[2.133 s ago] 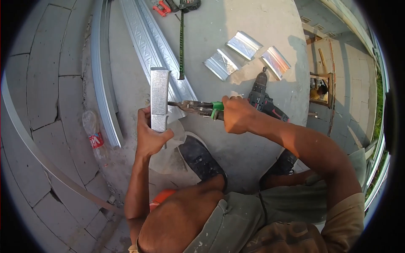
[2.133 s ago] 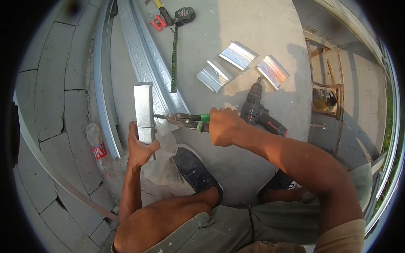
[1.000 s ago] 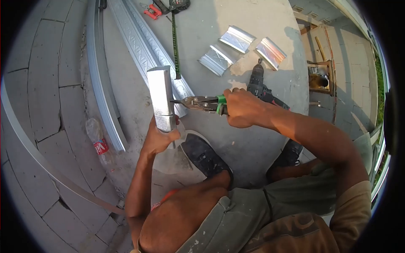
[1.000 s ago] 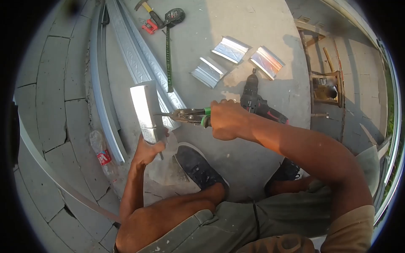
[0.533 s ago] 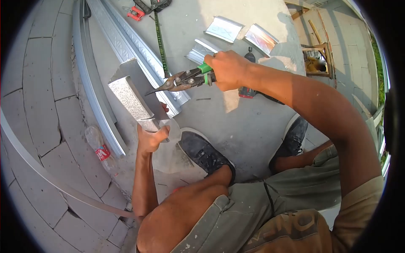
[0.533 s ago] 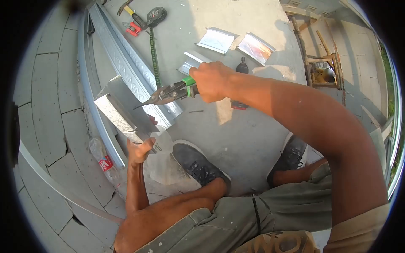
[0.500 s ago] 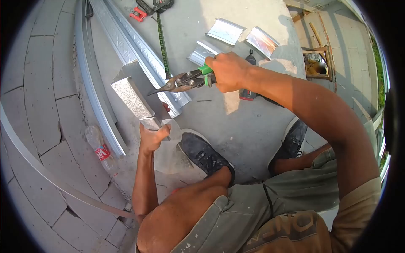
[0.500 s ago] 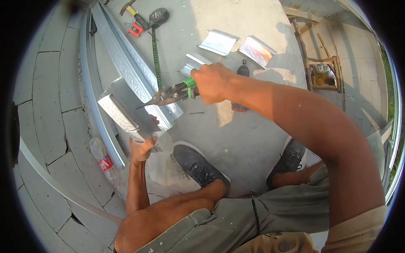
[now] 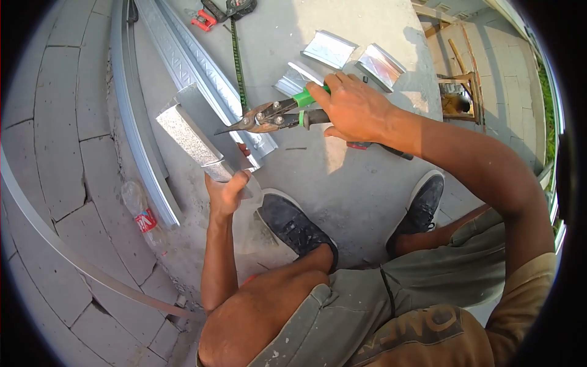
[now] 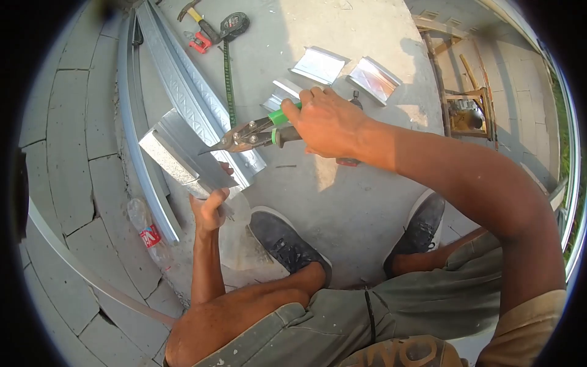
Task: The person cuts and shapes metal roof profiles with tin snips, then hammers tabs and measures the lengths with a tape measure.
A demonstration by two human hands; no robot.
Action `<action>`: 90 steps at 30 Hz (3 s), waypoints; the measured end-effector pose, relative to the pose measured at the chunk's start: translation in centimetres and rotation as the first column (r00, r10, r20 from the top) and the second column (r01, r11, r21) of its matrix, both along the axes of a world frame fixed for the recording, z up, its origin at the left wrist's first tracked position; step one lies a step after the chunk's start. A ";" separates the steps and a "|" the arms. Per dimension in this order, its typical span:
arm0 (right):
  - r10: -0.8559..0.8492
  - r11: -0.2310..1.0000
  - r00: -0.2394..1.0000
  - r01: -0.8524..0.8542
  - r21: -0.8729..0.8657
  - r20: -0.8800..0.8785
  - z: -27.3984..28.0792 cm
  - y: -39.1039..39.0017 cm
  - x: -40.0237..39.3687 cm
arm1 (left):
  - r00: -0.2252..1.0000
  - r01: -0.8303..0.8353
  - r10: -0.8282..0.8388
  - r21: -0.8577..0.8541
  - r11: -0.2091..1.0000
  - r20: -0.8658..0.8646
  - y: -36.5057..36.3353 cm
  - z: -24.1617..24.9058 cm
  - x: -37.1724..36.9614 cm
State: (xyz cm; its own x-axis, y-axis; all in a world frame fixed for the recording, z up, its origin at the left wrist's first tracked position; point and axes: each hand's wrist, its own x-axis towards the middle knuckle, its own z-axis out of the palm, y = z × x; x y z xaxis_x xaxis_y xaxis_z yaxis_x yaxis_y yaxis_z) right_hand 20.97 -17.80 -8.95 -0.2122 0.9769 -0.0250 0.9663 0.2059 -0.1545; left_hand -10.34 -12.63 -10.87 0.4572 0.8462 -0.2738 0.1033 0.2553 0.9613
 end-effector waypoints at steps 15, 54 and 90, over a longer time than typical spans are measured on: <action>-0.128 0.872 0.985 0.054 -0.486 -0.120 3.3 0.1 0.7 | 0.997 0.074 -0.075 -0.204 0.976 0.002 -0.6 -0.4 0.8; -0.166 0.360 0.960 -0.153 -0.920 -0.225 1.4 -5.5 -1.2 | 0.771 -0.055 0.168 0.199 0.979 -0.614 0.7 1.7 -4.0; 0.145 0.946 0.044 0.285 0.152 -0.988 19.7 5.2 5.7 | 0.982 0.021 0.085 0.543 0.839 -0.169 7.7 31.2 12.7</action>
